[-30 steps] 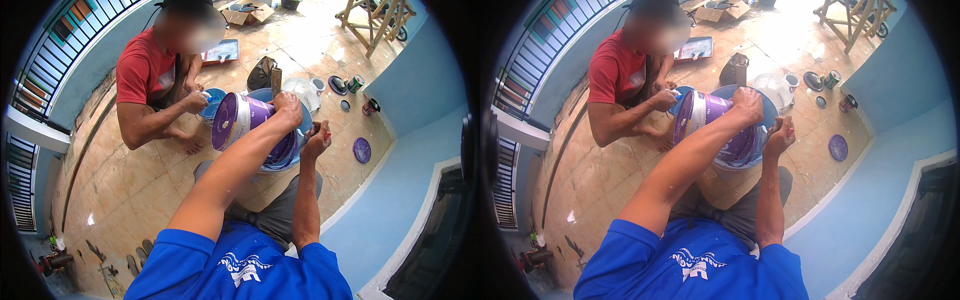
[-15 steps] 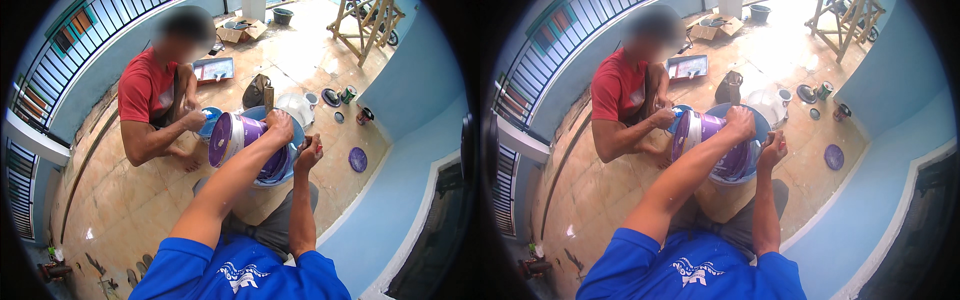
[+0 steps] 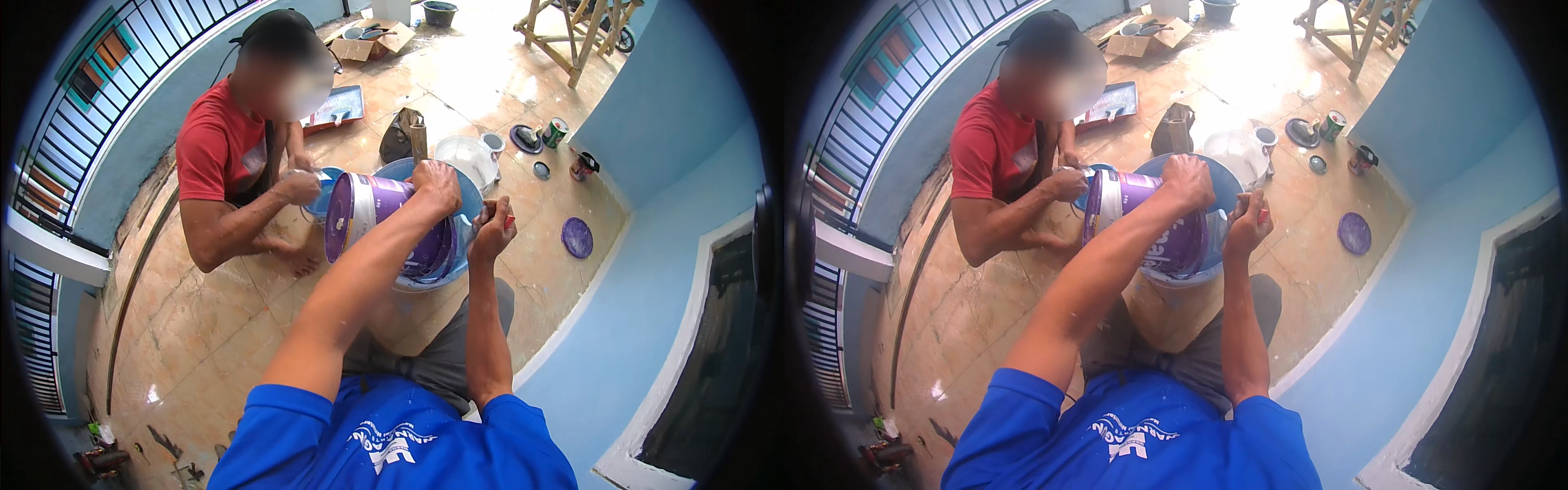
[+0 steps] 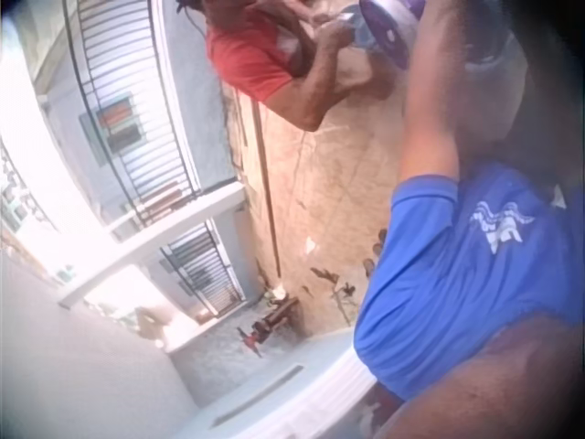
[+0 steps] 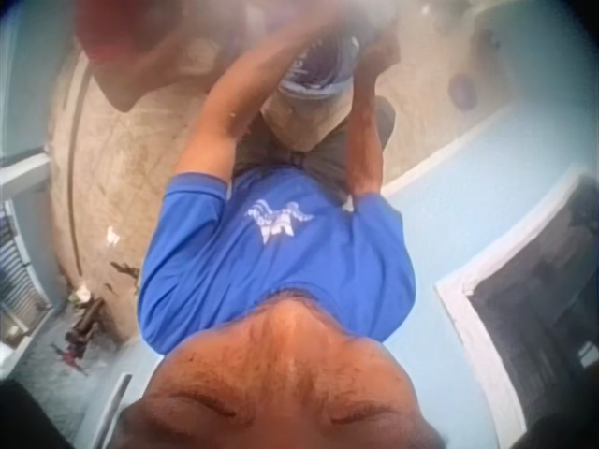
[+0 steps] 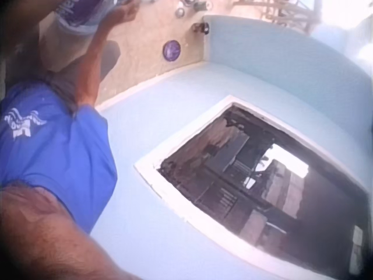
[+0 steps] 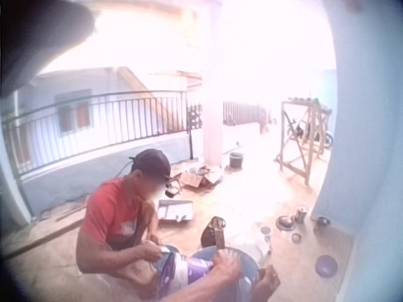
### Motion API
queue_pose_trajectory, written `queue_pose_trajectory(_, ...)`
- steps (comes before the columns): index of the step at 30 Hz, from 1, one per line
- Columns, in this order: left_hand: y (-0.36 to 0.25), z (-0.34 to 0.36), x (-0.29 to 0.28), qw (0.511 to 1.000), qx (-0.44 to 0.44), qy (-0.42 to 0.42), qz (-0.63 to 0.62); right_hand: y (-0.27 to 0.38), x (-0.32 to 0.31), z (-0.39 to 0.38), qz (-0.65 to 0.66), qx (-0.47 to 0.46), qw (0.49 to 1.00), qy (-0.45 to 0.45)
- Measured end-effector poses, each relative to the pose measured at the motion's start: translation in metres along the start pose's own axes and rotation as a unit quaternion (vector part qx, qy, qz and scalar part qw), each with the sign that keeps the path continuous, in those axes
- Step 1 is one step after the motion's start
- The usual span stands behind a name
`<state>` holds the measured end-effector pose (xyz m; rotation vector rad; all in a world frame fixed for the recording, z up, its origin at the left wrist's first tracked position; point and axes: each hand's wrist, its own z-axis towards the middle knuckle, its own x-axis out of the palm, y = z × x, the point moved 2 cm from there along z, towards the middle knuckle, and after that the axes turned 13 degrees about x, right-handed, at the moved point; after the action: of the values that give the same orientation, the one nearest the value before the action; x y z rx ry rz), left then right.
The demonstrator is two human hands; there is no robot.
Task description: The person pours paint from a small can into a larger bucket and stirs it with a brush. They then retrieve a blue cloth from a black bag, wring it out, and dip it into the paint bucket.
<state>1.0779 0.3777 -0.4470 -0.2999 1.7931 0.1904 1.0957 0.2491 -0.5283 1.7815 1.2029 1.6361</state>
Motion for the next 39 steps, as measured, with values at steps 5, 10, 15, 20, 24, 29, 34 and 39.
queue_pose_trajectory(5,0.006,-0.024,-0.02,0.999,-0.001,-0.038,-0.022,0.002,0.014,-0.012,-0.018,0.024,0.999,0.035)
queue_pose_trajectory(10,0.045,-0.088,-0.04,0.994,0.003,-0.064,-0.093,0.028,0.028,-0.027,0.027,0.01,0.999,0.039)
queue_pose_trajectory(15,0.105,-0.164,-0.04,0.963,-0.022,-0.188,-0.193,0.055,0.04,-0.038,0.063,-0.015,0.995,0.074)
queue_pose_trajectory(20,0.131,-0.2,-0.024,0.897,-0.007,-0.323,-0.301,0.062,0.052,-0.048,0.074,-0.038,0.995,0.052)
queue_pose_trajectory(24,0.12,-0.203,-0.016,0.886,0.035,-0.357,-0.294,0.066,0.052,-0.064,0.099,-0.054,0.988,0.106)
queue_pose_trajectory(29,0.106,-0.197,-0.017,0.886,0.051,-0.374,-0.269,0.057,0.054,-0.079,0.128,0.001,0.982,0.14)
queue_pose_trajectory(34,0.108,-0.188,-0.018,0.893,0.054,-0.364,-0.26,0.024,0.076,-0.086,0.152,0.017,0.97,0.186)
queue_pose_trajectory(39,0.104,-0.181,-0.019,0.898,0.06,-0.367,-0.236,-0.018,0.101,-0.086,0.145,0.033,0.972,0.181)
